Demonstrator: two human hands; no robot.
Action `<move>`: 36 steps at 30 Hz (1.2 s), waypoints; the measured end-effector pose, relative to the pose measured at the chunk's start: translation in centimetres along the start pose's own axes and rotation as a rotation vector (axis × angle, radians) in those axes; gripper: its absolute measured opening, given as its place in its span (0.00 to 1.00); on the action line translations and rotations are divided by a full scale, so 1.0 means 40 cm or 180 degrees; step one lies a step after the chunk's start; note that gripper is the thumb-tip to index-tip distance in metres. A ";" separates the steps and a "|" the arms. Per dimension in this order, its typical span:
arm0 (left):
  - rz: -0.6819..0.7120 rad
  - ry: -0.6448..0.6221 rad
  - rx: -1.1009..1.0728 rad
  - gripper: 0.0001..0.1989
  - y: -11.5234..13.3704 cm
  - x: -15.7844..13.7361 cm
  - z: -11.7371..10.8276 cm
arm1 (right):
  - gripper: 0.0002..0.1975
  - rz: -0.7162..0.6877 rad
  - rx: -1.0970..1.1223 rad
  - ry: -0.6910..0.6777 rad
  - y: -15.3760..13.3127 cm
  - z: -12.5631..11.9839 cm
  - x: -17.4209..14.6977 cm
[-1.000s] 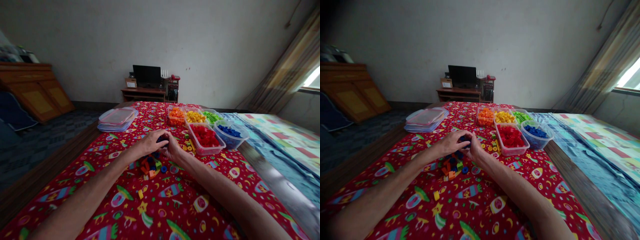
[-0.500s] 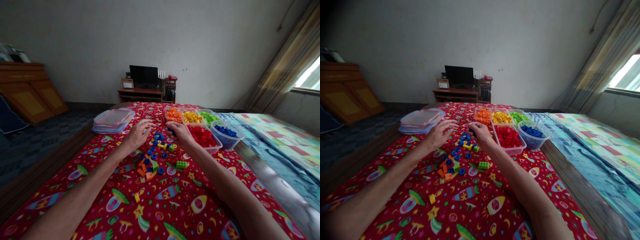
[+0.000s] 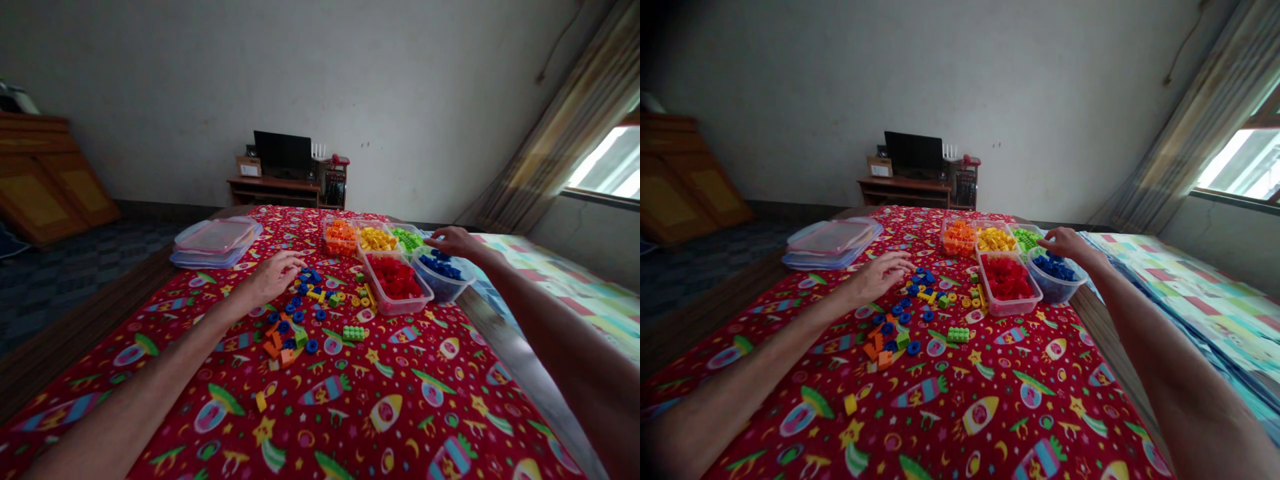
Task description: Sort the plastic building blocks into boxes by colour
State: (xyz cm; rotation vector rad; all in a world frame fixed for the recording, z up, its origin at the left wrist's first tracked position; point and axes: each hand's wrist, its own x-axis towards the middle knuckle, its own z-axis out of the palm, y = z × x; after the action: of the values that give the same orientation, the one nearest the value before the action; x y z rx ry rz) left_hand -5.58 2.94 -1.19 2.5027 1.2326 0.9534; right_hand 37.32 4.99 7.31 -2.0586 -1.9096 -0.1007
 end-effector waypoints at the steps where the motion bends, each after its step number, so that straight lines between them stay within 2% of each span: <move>1: -0.0005 -0.0050 0.0038 0.17 0.001 -0.001 0.001 | 0.14 -0.0003 0.0019 0.0154 -0.004 -0.005 -0.001; 4: -0.0008 -0.0211 0.0139 0.17 -0.002 -0.003 0.004 | 0.17 0.0028 0.0401 0.0691 -0.050 -0.021 -0.015; 6: 0.0005 -0.0270 0.0196 0.16 -0.009 -0.005 0.008 | 0.18 -0.0120 0.0894 0.0817 -0.099 -0.023 -0.033; 8: -0.0003 -0.0269 0.0225 0.17 -0.020 -0.007 0.014 | 0.18 -0.0449 0.1448 0.0734 -0.157 -0.011 -0.057; 11: -0.0052 -0.0195 0.0244 0.18 -0.041 -0.013 0.029 | 0.18 -0.1002 0.2020 0.0338 -0.259 0.035 -0.102; 15: -0.0018 -0.0205 0.0280 0.23 -0.075 -0.025 0.064 | 0.13 -0.1588 0.1796 0.0008 -0.395 0.123 -0.152; 17: 0.0031 -0.0196 0.0298 0.24 -0.093 -0.030 0.084 | 0.12 -0.1713 0.1526 -0.0066 -0.450 0.167 -0.161; 20: 0.0111 -0.0114 0.0265 0.25 -0.113 -0.034 0.110 | 0.15 -0.1779 0.1171 -0.0286 -0.510 0.229 -0.149; 24: 0.0245 -0.0056 0.0272 0.25 -0.117 -0.038 0.130 | 0.22 -0.2074 0.0679 -0.0830 -0.557 0.297 -0.114; 28: 0.0231 -0.0134 0.0302 0.18 -0.108 -0.047 0.130 | 0.18 -0.2194 0.0317 -0.1260 -0.576 0.330 -0.099; 33: -0.0013 -0.0097 0.0322 0.13 -0.087 -0.038 0.105 | 0.13 -0.1899 0.0747 -0.0954 -0.555 0.345 -0.106; 36: -0.0307 -0.0020 -0.0027 0.12 -0.066 -0.030 0.087 | 0.12 -0.1565 0.1097 -0.0697 -0.537 0.351 -0.107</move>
State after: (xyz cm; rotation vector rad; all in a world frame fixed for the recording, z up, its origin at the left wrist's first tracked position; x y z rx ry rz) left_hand -5.65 4.06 -5.58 2.4135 1.3312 0.9248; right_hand 13.45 5.93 -2.99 -1.3985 -2.3352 0.3298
